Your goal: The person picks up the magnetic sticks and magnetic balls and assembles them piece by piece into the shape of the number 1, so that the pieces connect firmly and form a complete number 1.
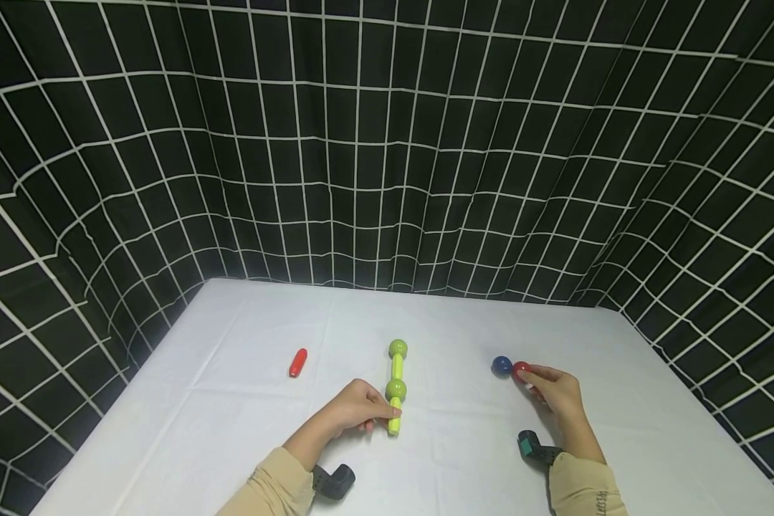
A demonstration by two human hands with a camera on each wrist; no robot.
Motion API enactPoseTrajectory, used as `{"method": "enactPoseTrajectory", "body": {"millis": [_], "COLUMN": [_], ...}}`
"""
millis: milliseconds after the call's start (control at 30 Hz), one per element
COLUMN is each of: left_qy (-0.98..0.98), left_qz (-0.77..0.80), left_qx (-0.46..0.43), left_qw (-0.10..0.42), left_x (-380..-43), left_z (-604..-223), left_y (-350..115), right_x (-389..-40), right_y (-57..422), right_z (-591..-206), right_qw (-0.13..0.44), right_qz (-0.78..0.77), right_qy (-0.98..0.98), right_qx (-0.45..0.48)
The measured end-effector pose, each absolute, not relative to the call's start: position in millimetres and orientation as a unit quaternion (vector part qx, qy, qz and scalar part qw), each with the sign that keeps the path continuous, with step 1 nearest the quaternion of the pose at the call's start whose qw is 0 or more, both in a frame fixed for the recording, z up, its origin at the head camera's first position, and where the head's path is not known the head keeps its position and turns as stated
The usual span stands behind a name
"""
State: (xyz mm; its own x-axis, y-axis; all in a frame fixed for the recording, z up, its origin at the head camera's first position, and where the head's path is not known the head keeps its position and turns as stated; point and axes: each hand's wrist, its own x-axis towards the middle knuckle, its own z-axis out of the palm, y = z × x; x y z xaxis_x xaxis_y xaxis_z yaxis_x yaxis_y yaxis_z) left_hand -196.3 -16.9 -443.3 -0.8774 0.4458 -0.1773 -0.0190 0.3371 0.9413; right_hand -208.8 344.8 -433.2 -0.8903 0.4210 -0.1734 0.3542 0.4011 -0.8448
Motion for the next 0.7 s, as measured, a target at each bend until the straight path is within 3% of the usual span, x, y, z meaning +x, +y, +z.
{"method": "enactPoseTrajectory", "body": {"millis": [700], "left_qy": [0.79], "left_qz": [0.561], "left_qx": [0.134], "left_qw": [0.209], "left_x": [-198.1], "left_z": [-447.6], "left_y": [-16.1], "right_x": [-207.3], "right_y": [345.1], "right_z": [-433.4], "right_qw": [0.042], "right_qz": [0.481], "right_qy": [-0.846], "right_qx": [-0.225]}}
